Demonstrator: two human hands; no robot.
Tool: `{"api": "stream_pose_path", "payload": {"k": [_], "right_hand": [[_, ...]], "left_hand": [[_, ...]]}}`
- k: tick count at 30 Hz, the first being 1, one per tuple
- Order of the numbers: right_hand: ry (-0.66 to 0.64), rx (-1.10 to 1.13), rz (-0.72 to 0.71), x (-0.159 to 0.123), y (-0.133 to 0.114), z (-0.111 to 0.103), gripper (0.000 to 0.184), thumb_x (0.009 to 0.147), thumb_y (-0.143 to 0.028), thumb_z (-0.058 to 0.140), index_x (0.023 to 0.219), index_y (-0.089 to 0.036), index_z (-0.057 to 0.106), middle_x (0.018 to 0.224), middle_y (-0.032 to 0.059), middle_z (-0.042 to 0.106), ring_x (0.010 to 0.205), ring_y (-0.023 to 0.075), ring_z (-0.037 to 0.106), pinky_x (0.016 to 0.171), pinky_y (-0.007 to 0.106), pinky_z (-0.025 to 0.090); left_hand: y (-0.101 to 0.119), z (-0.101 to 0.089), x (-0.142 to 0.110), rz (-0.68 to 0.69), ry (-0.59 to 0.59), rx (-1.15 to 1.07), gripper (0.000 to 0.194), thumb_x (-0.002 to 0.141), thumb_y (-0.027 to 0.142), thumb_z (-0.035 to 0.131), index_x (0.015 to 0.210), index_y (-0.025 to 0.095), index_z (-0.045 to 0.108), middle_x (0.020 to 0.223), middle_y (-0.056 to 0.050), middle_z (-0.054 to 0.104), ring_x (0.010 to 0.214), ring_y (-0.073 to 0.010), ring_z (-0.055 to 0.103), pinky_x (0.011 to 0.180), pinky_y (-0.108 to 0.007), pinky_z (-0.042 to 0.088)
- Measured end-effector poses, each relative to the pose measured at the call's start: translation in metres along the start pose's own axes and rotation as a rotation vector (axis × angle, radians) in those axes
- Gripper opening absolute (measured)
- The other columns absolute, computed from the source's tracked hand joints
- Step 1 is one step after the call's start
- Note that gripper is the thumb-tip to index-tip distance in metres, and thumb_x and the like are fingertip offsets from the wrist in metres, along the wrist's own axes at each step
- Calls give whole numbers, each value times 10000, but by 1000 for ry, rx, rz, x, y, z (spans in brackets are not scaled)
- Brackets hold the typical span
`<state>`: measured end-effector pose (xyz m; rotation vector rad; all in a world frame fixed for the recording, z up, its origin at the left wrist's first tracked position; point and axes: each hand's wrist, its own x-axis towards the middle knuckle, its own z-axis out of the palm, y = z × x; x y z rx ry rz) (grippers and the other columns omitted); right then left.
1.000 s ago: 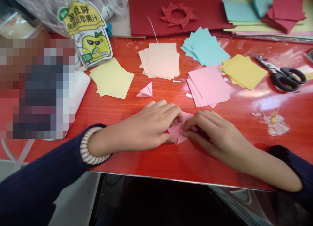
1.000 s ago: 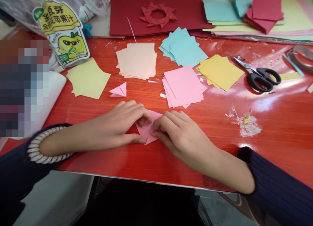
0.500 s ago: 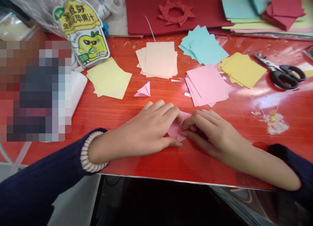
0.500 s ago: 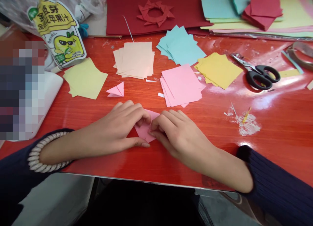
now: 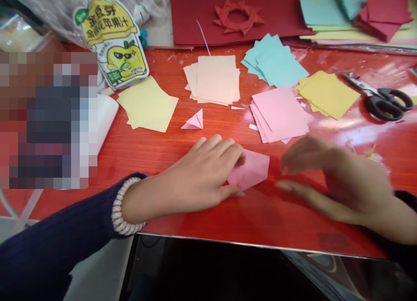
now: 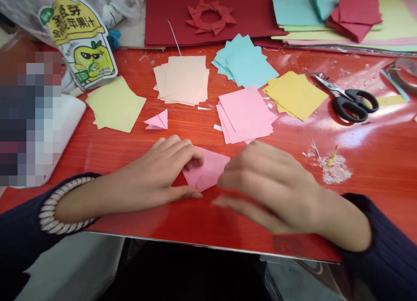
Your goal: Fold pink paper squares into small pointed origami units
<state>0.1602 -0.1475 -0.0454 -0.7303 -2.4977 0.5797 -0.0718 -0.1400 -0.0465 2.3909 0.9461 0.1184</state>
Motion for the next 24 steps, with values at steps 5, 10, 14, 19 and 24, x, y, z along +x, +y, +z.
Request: {"api": "stream_pose_path", "payload": {"k": [5, 10, 14, 19, 24], "right_hand": [[-113, -64, -330, 1, -7, -6, 218, 940, -178, 474, 1071, -70, 612, 1033, 84, 714, 1029, 174, 632, 897, 303, 513], [-173, -161, -312, -12, -5, 8, 301, 933, -158, 485, 1200, -56, 580, 1197, 84, 654, 1175, 181, 568, 1048, 350, 438], [-135, -207, -282, -15, -8, 10, 319, 923, -157, 512, 1215, -42, 567, 1210, 103, 644, 1175, 188, 569, 1043, 349, 446], [-124, -271, -236, -15, -10, 14, 323, 942, -140, 463, 1233, -29, 550, 1265, 129, 600, 1207, 210, 543, 1058, 379, 418], [-189, -279, -189, -21, -3, 15, 379, 968, -159, 401, 1329, -71, 478, 1377, 95, 503, 1319, 227, 414, 1117, 434, 323]], "left_hand": [[2, -1, 0, -13, 9, 10, 287, 860, 379, 576, 1010, 156, 475, 1031, -38, 538, 913, -200, 438, 758, -330, 312], [2, -2, -1, -17, -4, 11, 286, 860, 351, 580, 1041, 152, 481, 1041, -35, 537, 918, -199, 441, 774, -330, 317], [2, -2, -2, -14, 2, 20, 276, 863, 339, 578, 1040, 149, 486, 1028, -39, 539, 902, -200, 443, 766, -329, 316], [3, -2, -2, 1, 1, 30, 267, 875, 348, 559, 1029, 143, 485, 1019, -47, 538, 887, -203, 443, 759, -332, 317], [2, -2, 0, 6, 2, 41, 293, 869, 367, 568, 1036, 142, 483, 1010, -49, 531, 897, -210, 443, 763, -336, 321]]}}
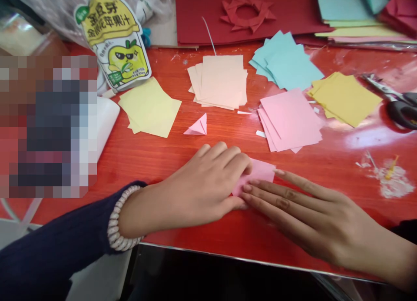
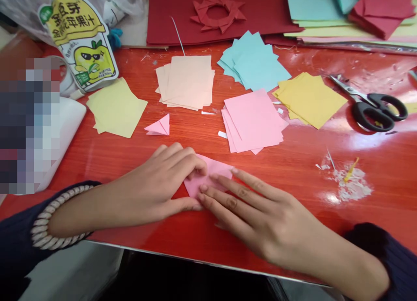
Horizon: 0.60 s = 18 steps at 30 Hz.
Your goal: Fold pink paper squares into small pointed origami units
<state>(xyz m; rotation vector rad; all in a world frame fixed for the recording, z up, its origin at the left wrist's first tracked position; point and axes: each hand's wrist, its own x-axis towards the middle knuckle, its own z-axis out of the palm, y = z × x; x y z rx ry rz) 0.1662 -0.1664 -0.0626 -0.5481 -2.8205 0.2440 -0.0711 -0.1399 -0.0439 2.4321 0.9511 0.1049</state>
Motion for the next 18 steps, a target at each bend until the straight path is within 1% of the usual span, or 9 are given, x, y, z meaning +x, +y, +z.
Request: {"api": "stream_pose_path", "payload": {"k": [2, 4, 6, 10, 12, 15, 16, 18], "right_hand": [[-1, -25, 0, -1, 4, -1, 391, 965, -186, 425, 1347, -113, 468, 1386, 53, 495, 1335, 220, 390, 1150, 440, 256], [18, -36, -12, -2, 7, -2, 390, 955, -204, 460, 1334, -116, 481, 1361, 29, 520, 1335, 212, 388, 1176, 433, 192], [30, -35, -22, -3, 10, -5, 372, 946, -201, 482, 1303, -101, 507, 1334, 24, 544, 1328, 221, 397, 1181, 451, 173], [33, -73, -11, -6, 15, -12, 310, 917, -179, 523, 1220, -142, 578, 1293, 21, 580, 1295, 249, 444, 1156, 517, 227], [54, -117, -4, -6, 17, -16, 270, 917, -161, 510, 1165, -135, 612, 1259, 57, 607, 1263, 264, 482, 1147, 517, 244], [85, -183, -39, -2, 18, -18, 235, 922, -129, 479, 1083, -64, 637, 1192, 133, 643, 1174, 248, 569, 1147, 456, 259], [97, -190, -56, -1, 18, -18, 219, 916, -121, 488, 1055, -49, 642, 1163, 140, 658, 1135, 233, 598, 1136, 425, 291], [119, -165, -61, 0, 16, -17, 189, 893, -117, 527, 1018, -45, 649, 1122, 127, 683, 1077, 214, 629, 1067, 381, 400]], "left_hand": [[0, 0, 0, -5, -7, 6, 320, 864, 394, 571, 1039, 139, 486, 1015, -49, 530, 899, -210, 442, 763, -338, 323], [0, 0, 0, -11, -17, 10, 331, 865, 410, 565, 1037, 137, 489, 1019, -50, 531, 899, -210, 442, 759, -339, 324], [0, 0, 0, -18, -23, 8, 330, 870, 421, 555, 1033, 141, 491, 1019, -46, 533, 903, -209, 442, 756, -338, 325], [0, 0, -1, -22, -18, 1, 348, 877, 450, 534, 1054, 155, 483, 1024, -37, 531, 901, -201, 442, 769, -338, 328], [-1, 0, -2, -24, -21, -16, 360, 874, 460, 537, 1068, 162, 477, 1028, -29, 530, 899, -194, 441, 773, -335, 329], [-2, 0, -1, -37, -3, -74, 276, 886, 390, 542, 1055, 181, 481, 1020, -9, 530, 900, -176, 438, 783, -319, 329], [-3, 0, -1, -41, 13, -91, 224, 890, 345, 541, 1038, 185, 485, 1015, -4, 529, 900, -169, 436, 790, -313, 327], [-5, 0, 0, -52, 50, -108, 150, 891, 289, 542, 993, 189, 497, 996, 2, 527, 901, -160, 435, 808, -305, 323]]}}
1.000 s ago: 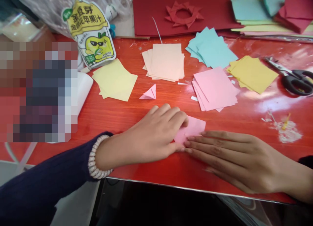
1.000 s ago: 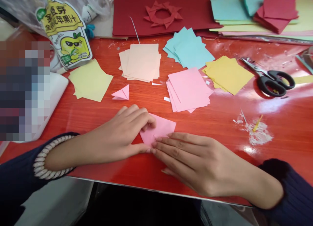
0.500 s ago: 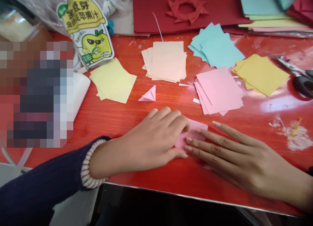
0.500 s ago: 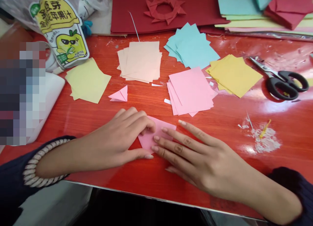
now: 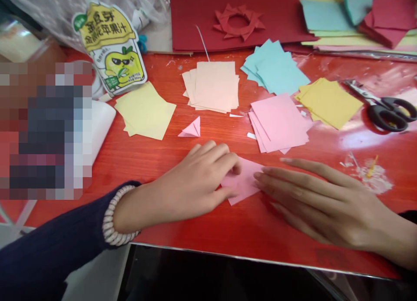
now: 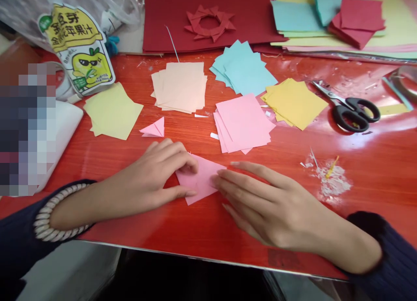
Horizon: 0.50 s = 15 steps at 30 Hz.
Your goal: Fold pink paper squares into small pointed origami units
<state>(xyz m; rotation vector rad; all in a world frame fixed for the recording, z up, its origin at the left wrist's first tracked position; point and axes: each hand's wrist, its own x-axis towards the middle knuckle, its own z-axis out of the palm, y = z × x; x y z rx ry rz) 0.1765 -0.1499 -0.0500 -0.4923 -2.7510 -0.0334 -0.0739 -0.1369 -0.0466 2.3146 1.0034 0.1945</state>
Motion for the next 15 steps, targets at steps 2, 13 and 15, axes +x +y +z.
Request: {"api": "stream_pose_path", "payload": {"k": [2, 13, 15], "right_hand": [[12, 51, 9, 0, -3, 1, 180, 875, -133, 560, 1007, -57, 655, 1101, 113, 695, 1052, 217, 639, 972, 371, 486], [-54, 610, 15, 13, -11, -4, 186, 883, -116, 497, 986, -83, 648, 971, 111, 732, 947, 155, 679, 892, 286, 537], [-73, 611, -4, 12, -11, -2, 203, 890, -106, 492, 1027, -66, 637, 1011, 123, 722, 994, 154, 666, 929, 290, 519]], "left_hand": [[-2, 0, 1, -7, 39, 6, 158, 884, 321, 557, 959, 189, 511, 974, 1, 526, 904, -159, 436, 824, -306, 320], [0, 4, 2, 183, 105, 167, 182, 958, 221, 391, 1031, 148, 541, 1048, -87, 558, 902, -178, 450, 843, -335, 353], [2, -1, 2, 231, 99, 142, 201, 966, 184, 352, 952, 144, 548, 958, -69, 593, 831, -157, 463, 787, -308, 356]]}}
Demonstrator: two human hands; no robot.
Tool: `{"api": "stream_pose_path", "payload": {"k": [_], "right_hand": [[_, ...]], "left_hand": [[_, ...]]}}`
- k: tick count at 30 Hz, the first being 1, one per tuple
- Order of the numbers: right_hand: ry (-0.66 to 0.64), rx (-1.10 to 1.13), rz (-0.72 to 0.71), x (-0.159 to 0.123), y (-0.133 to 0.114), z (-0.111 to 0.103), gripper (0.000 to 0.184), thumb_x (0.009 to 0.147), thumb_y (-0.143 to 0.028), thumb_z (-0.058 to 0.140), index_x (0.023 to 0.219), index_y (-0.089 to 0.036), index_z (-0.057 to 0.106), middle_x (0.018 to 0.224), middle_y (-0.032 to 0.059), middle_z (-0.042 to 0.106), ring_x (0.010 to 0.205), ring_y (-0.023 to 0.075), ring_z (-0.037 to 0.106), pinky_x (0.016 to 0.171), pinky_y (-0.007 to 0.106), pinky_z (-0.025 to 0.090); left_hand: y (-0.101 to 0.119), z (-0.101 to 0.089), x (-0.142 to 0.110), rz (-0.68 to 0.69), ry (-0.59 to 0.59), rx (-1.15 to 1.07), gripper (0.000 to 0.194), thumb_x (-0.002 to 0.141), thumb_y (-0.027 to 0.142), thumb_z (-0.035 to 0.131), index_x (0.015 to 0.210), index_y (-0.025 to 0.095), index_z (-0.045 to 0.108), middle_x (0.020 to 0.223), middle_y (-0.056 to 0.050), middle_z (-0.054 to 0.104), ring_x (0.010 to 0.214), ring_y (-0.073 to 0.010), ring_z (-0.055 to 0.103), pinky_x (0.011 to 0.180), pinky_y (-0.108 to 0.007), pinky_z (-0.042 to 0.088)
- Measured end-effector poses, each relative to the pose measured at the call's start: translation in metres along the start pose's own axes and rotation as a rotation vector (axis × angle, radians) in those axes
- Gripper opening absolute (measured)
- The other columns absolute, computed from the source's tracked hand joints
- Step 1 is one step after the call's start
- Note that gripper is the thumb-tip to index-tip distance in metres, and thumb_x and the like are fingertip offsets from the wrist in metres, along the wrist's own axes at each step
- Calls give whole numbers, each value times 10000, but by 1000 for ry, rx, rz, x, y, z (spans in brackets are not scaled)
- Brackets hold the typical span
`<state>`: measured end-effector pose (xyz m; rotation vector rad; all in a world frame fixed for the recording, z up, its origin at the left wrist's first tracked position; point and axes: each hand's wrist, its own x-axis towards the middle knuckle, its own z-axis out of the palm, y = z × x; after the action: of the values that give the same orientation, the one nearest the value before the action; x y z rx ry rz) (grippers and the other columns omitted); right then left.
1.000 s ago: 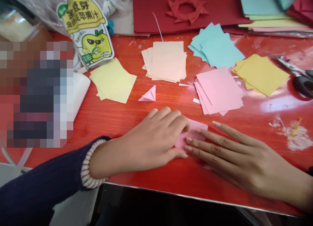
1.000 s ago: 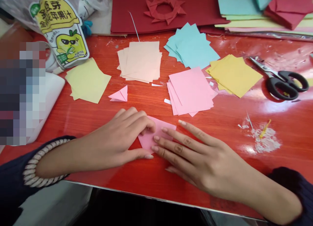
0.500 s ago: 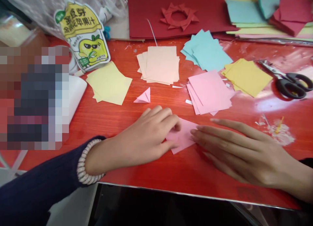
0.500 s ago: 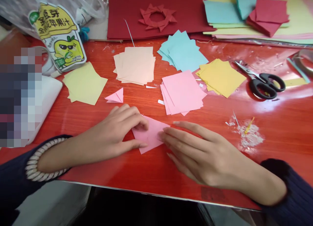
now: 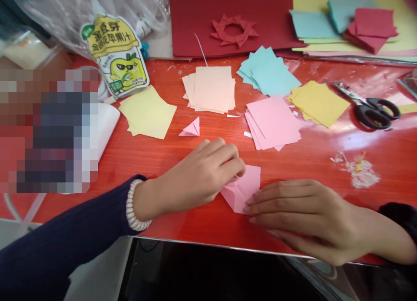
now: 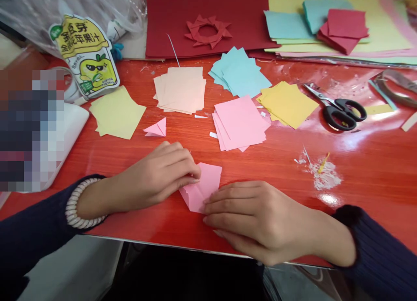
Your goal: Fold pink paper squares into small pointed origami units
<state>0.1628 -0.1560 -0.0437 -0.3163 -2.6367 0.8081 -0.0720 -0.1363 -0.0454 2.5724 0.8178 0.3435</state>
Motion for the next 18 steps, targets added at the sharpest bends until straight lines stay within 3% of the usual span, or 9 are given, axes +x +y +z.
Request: {"api": "stream_pose_path", "payload": {"k": [3, 8, 13, 18], "right_hand": [[-9, -23, -35, -3, 2, 2, 211, 883, -98, 516, 1053, -51, 631, 1070, 132, 704, 1039, 173, 649, 970, 317, 498], [-23, -25, -34, -4, 1, 3, 221, 894, -103, 507, 1069, -41, 627, 1097, 137, 693, 1069, 162, 636, 985, 298, 488], [-7, -139, -56, -5, 1, 3, 233, 909, -113, 493, 1088, -61, 634, 1149, 110, 676, 1121, 180, 609, 926, 288, 537], [11, -355, 7, -12, 5, 10, 316, 893, -108, 539, 1200, -42, 576, 1241, 145, 618, 1246, 246, 503, 980, 387, 512]], "left_hand": [[-5, -10, 1, 15, -38, -147, 216, 972, 201, 344, 931, 148, 549, 882, -39, 618, 793, -136, 492, 767, -287, 354], [-18, -17, 1, 80, -267, -208, 164, 913, 286, 504, 1043, 195, 545, 991, -24, 599, 894, -144, 501, 826, -280, 331], [-18, -11, 1, 62, -250, -133, 184, 949, 309, 438, 1044, 181, 530, 1013, -33, 583, 892, -146, 480, 804, -284, 308], [-15, -8, 3, 47, -219, -125, 183, 965, 289, 398, 1021, 185, 538, 1004, -27, 583, 896, -140, 482, 811, -276, 307]]}}
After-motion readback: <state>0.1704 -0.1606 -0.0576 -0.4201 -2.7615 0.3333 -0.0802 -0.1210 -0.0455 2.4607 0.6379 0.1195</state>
